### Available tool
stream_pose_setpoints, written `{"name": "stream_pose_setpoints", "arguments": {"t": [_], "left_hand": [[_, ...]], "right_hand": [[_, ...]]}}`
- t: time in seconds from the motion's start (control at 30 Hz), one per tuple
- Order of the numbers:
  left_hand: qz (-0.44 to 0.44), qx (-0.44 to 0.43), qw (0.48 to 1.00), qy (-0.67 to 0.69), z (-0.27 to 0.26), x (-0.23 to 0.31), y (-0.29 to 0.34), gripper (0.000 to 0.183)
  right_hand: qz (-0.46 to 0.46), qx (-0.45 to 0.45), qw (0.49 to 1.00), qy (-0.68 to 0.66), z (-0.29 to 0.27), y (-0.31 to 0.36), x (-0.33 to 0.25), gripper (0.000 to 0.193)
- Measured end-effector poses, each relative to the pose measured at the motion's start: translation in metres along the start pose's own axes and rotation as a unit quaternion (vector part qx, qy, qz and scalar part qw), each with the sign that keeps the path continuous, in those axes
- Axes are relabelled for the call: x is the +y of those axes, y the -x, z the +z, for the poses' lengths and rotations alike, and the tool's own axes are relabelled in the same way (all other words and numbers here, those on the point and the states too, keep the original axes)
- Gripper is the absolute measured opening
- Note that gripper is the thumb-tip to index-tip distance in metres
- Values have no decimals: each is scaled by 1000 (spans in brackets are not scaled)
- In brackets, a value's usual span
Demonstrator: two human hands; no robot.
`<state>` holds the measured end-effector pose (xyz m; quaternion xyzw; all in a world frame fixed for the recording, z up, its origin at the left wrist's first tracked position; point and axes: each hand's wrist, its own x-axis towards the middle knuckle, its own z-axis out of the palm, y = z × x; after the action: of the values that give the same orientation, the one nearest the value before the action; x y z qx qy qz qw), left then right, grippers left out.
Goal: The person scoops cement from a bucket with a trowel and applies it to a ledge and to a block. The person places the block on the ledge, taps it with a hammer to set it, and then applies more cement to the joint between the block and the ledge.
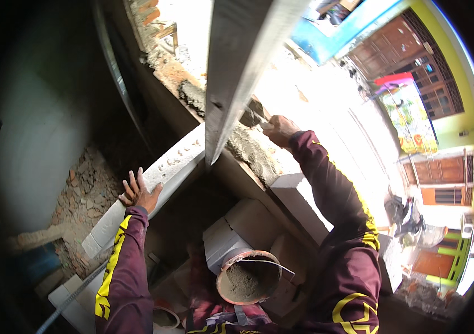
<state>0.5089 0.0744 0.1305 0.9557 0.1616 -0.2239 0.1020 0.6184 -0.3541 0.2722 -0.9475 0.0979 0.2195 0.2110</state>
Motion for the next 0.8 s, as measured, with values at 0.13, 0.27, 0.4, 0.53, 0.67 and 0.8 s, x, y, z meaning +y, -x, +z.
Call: {"name": "stream_pose_setpoints", "arguments": {"t": [0.13, 0.27, 0.4, 0.53, 0.67, 0.8], "left_hand": [[-5, -5, 1000, 2, 0, 2, 1, 100], [3, -3, 1000, 8, 1, 0, 0, 100], [13, 6, 1000, 7, 3, -1, -1, 98], [7, 6, 1000, 3, 1, -1, 2, 97], [3, -11, 1000, -17, 2, -1, -2, 97], [18, 14, 1000, -9, 16, -7, -9, 99]], "right_hand": [[-180, 265, 941, -110, 12, 44, -13, 44], [-160, 319, 918, -175, 82, 52, -10, 38], [27, 40, 998, 34, 154, 11, 23, 39], [-48, 186, 971, -143, 183, 24, 50, 36], [-106, 220, 952, -186, 146, 130, 40, 48], [-30, 43, 976, -210, 94, 322, 32, 40]]}}
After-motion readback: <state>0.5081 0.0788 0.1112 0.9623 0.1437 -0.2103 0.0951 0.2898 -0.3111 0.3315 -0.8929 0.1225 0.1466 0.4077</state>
